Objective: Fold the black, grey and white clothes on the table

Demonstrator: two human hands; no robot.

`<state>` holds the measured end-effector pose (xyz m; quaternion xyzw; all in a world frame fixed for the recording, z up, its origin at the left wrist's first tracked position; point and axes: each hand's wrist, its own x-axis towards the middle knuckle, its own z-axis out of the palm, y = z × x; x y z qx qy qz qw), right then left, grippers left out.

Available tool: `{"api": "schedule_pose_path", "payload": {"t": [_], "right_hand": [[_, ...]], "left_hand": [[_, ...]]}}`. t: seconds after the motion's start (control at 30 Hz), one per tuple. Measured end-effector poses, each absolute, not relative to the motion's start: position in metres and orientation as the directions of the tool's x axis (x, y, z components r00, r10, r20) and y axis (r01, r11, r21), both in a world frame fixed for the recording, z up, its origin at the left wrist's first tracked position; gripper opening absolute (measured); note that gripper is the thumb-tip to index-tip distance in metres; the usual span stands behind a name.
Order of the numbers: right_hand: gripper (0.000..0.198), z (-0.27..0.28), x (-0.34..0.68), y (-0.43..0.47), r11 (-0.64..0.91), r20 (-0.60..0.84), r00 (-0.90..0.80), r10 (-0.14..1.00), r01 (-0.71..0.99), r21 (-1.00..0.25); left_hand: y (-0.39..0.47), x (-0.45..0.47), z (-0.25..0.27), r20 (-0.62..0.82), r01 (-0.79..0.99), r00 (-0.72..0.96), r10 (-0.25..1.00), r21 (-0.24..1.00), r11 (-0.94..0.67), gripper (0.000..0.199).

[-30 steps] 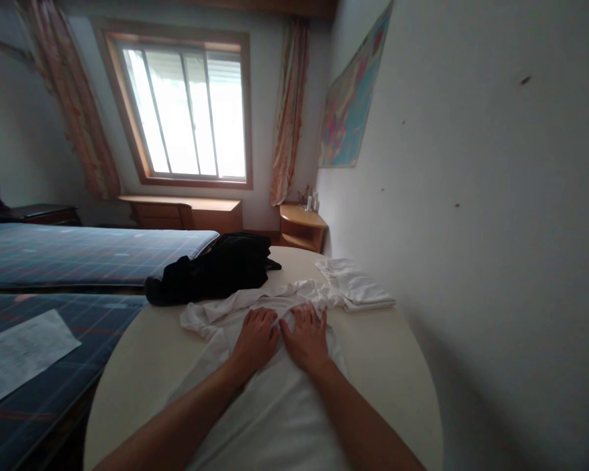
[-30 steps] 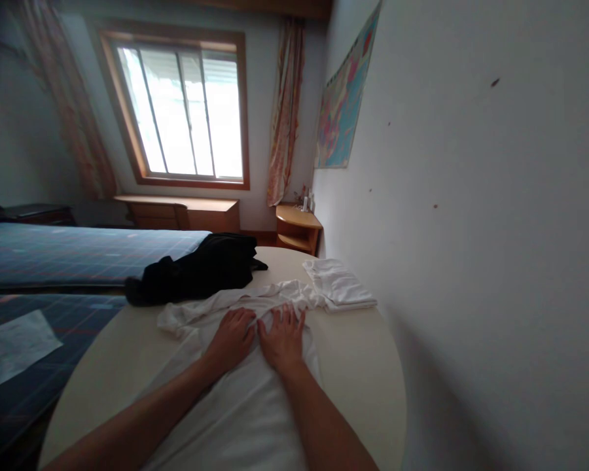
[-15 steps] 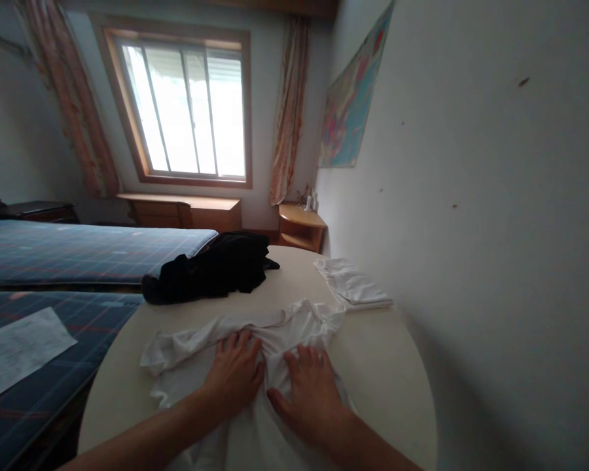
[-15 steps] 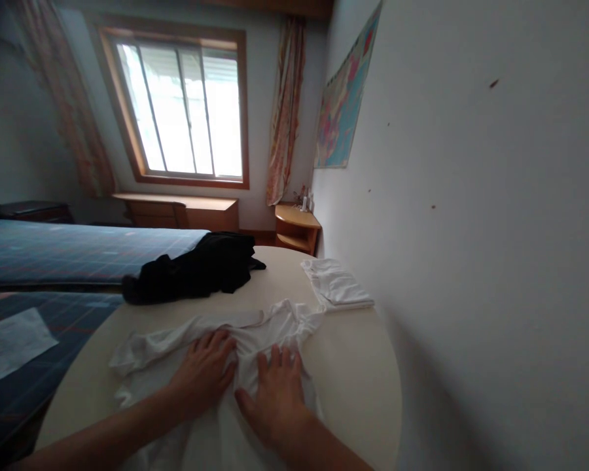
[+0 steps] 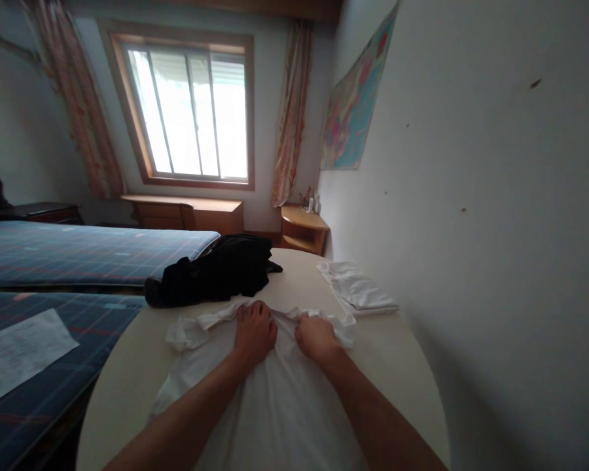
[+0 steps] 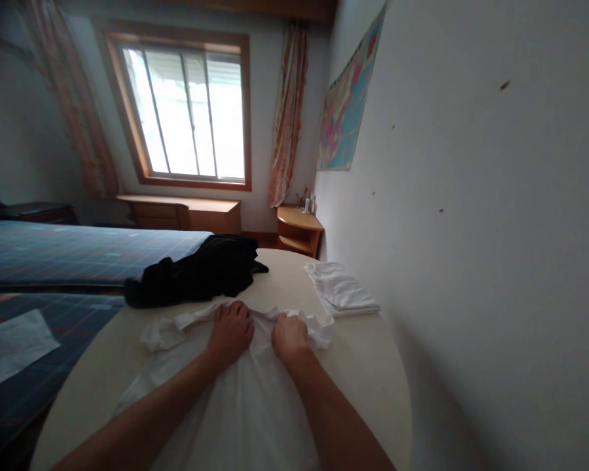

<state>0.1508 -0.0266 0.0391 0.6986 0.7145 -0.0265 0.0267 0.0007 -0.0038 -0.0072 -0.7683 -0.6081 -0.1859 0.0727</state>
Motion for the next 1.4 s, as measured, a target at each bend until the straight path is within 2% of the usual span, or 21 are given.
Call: {"api": "schedule_pose_path", "payload": {"t": [0.17, 0.33, 0.43, 0.57, 0.67, 0.83, 0.9, 1.0, 1.13, 1.23, 1.4], "right_hand": [[0.036, 0.049, 0.154, -0.044, 0.080, -0.190, -0.075, 0.979, 0.997, 0.020], [0.035, 0.047, 0.170, -0.039, 0.117, -0.200, -0.119, 0.972, 0.993, -0.023], [0.040, 0.035, 0.181, -0.025, 0.115, -0.140, -0.127, 0.982, 0.990, -0.087], [0.037, 0.016, 0.191, -0.010, 0.074, 0.078, -0.061, 0.995, 0.983, -0.170], [0.042, 0.006, 0.197, -0.004, 0.049, 0.150, -0.021, 0.988, 0.981, -0.188], [0.029, 0.000, 0.203, 0.002, 0.047, 0.155, -0.013, 0.988, 0.974, -0.220], [0.026, 0.000, 0.205, 0.004, 0.030, 0.161, 0.009, 0.987, 0.970, -0.241], [0.025, -0.001, 0.208, 0.007, -0.016, 0.173, 0.064, 0.983, 0.964, -0.265], [0.023, -0.005, 0.213, 0.011, 0.018, 0.256, 0.070, 0.964, 0.945, -0.326], [0.027, -0.010, 0.216, 0.009, 0.108, 0.295, -0.006, 0.956, 0.937, -0.333], [0.031, -0.011, 0.216, -0.003, 0.197, 0.238, -0.122, 0.964, 0.926, -0.321]], "left_hand": [[-0.034, -0.014, -0.027, 0.377, 0.918, 0.241, 0.894, 0.210, -0.336, 0.037], [-0.046, -0.026, -0.021, 0.304, 0.926, 0.241, 0.922, 0.211, -0.312, 0.047], [-0.027, -0.027, -0.005, 0.221, 0.941, 0.211, 0.952, 0.219, -0.259, 0.042], [0.010, -0.026, 0.010, 0.118, 0.936, 0.150, 0.982, 0.303, -0.180, 0.029], [0.023, -0.024, 0.008, 0.165, 0.928, 0.145, 0.975, 0.320, -0.192, 0.024], [0.022, -0.030, -0.006, 0.335, 0.892, 0.229, 0.914, 0.304, -0.335, 0.031], [0.023, -0.038, -0.010, 0.390, 0.889, 0.210, 0.897, 0.306, -0.341, 0.038], [0.027, -0.052, -0.012, 0.399, 0.940, 0.115, 0.910, 0.253, -0.230, 0.046], [0.032, -0.069, -0.009, 0.373, 0.985, 0.012, 0.928, 0.154, -0.074, 0.041], [0.035, -0.076, -0.003, 0.374, 0.986, -0.037, 0.927, 0.163, -0.026, 0.031], [0.038, -0.078, 0.005, 0.369, 0.982, -0.085, 0.926, 0.186, 0.016, 0.022]]}}
